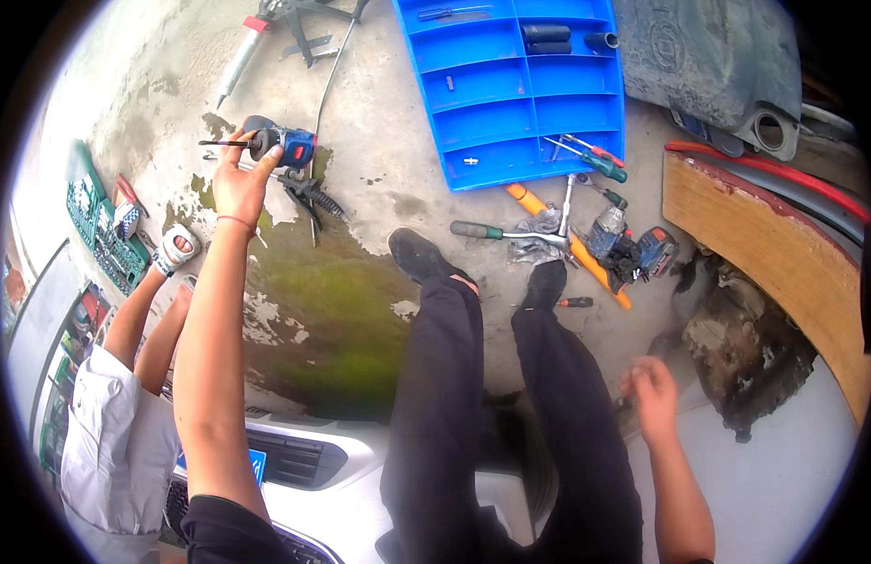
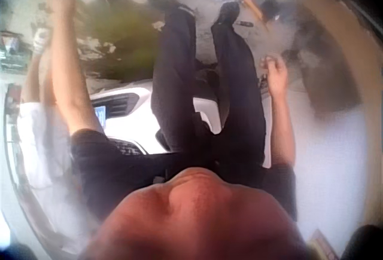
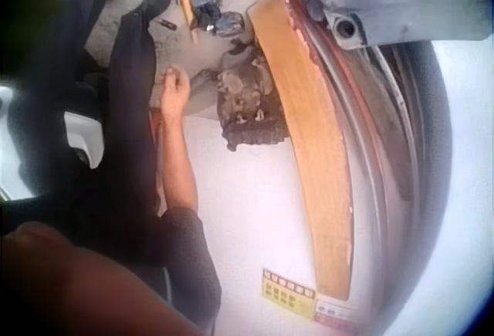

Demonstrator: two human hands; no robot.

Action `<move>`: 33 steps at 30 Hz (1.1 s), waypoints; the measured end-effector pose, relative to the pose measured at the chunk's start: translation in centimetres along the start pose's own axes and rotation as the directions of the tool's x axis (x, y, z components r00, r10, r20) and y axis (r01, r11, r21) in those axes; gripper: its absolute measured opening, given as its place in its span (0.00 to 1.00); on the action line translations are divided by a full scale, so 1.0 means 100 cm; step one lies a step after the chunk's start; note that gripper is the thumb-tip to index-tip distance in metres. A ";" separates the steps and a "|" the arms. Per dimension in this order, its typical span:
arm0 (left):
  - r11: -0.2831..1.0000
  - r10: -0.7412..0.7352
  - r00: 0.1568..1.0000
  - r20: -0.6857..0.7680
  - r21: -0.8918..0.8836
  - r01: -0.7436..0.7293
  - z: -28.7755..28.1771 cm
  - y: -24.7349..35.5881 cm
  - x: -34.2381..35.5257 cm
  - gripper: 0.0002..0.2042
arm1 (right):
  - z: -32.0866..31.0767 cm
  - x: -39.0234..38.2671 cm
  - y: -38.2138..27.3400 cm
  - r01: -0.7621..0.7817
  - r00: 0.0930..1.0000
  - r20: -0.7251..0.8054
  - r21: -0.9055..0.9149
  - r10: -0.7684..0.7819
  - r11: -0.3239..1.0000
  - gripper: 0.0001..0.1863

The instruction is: The person installs an air filter housing unit into the engine bay of a car, aligns the components with the help of another person, and secures the housing by using an electric drill to tighten several screws.

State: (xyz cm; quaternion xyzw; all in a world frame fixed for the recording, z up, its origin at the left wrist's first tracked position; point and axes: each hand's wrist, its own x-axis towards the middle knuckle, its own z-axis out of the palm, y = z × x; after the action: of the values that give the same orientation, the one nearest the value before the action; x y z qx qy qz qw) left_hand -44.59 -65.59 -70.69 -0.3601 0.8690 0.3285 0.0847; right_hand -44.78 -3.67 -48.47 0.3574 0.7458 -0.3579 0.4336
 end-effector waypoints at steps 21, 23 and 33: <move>-0.155 0.081 0.714 0.696 -0.698 0.699 0.028 0.313 -0.337 0.24 | 0.022 -0.083 -0.099 0.909 0.377 0.670 -0.400 -0.640 0.116 0.49; -0.182 0.045 0.730 0.682 -0.713 0.677 0.049 0.314 -0.329 0.21 | 0.008 -0.080 -0.094 0.896 0.352 0.675 -0.444 -0.648 0.025 0.44; -0.176 -0.242 0.577 0.780 -0.620 0.765 0.150 0.261 -0.252 0.20 | -0.036 -0.087 -0.072 0.847 0.528 0.821 -0.527 -0.219 0.065 0.38</move>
State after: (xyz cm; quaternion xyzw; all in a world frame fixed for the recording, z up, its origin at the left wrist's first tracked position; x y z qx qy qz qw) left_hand -45.43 -28.10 -59.26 -0.5666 0.1511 0.7995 0.1304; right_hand -49.08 -6.12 -37.71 -0.3974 0.7208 -0.0974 0.5595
